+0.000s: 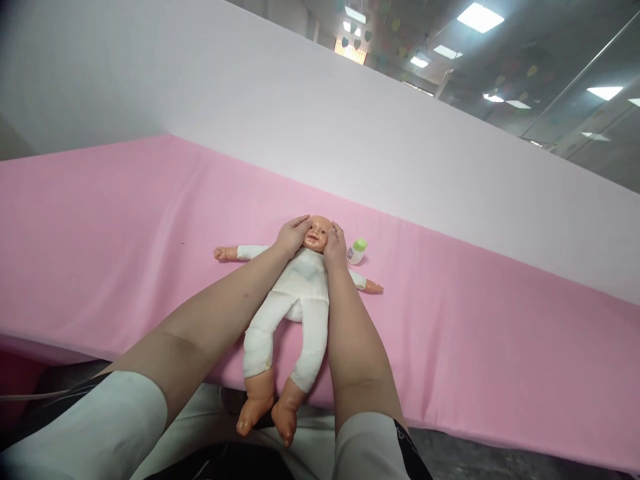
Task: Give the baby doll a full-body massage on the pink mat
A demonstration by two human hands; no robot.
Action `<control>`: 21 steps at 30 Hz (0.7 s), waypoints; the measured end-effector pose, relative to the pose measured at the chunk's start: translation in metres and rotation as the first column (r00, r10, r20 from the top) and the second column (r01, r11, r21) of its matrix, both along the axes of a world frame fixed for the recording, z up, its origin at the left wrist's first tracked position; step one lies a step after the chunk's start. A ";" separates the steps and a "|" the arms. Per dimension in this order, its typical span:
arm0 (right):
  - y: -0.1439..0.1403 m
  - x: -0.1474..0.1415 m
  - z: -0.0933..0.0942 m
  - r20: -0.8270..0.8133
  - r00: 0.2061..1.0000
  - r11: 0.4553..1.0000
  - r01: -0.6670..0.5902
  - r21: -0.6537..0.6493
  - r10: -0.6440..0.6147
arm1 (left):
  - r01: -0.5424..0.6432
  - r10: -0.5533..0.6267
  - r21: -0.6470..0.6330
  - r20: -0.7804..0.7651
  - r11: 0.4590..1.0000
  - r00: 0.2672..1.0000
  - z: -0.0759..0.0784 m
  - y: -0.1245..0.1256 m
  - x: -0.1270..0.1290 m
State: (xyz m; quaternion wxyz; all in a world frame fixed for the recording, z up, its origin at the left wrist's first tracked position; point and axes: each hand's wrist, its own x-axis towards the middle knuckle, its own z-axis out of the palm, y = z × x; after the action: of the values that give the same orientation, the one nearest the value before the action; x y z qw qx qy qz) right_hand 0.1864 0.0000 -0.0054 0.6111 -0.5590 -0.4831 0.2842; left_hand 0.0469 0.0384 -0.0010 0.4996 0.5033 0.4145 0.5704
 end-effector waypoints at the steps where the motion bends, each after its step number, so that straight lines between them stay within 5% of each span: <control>1: -0.002 -0.001 0.001 0.048 0.998 1.000 0.029 -0.005 -0.028 | -0.022 0.022 0.012 -0.044 1.000 0.999 0.001 -0.004 -0.002; 5: -0.016 -0.003 0.004 0.253 0.954 0.984 0.176 -0.035 -0.162 | -0.077 0.121 0.162 -0.278 0.984 0.953 0.002 -0.022 -0.012; 11: -0.040 0.000 0.007 0.480 0.870 0.988 0.152 -0.039 -0.115 | 0.119 0.079 0.322 -0.538 0.939 0.839 -0.007 -0.032 -0.032; 21: -0.043 0.005 0.012 0.422 0.906 0.995 0.008 -0.102 0.036 | 0.214 0.005 0.327 -0.559 0.921 0.829 -0.009 -0.024 -0.037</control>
State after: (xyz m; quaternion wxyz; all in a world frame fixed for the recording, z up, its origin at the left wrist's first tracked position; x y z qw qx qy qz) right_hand 0.1914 -0.0435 0.0062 0.4606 -0.6342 -0.5929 0.1846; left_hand 0.0099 0.0143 -0.0096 0.2849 0.7538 0.3943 0.4417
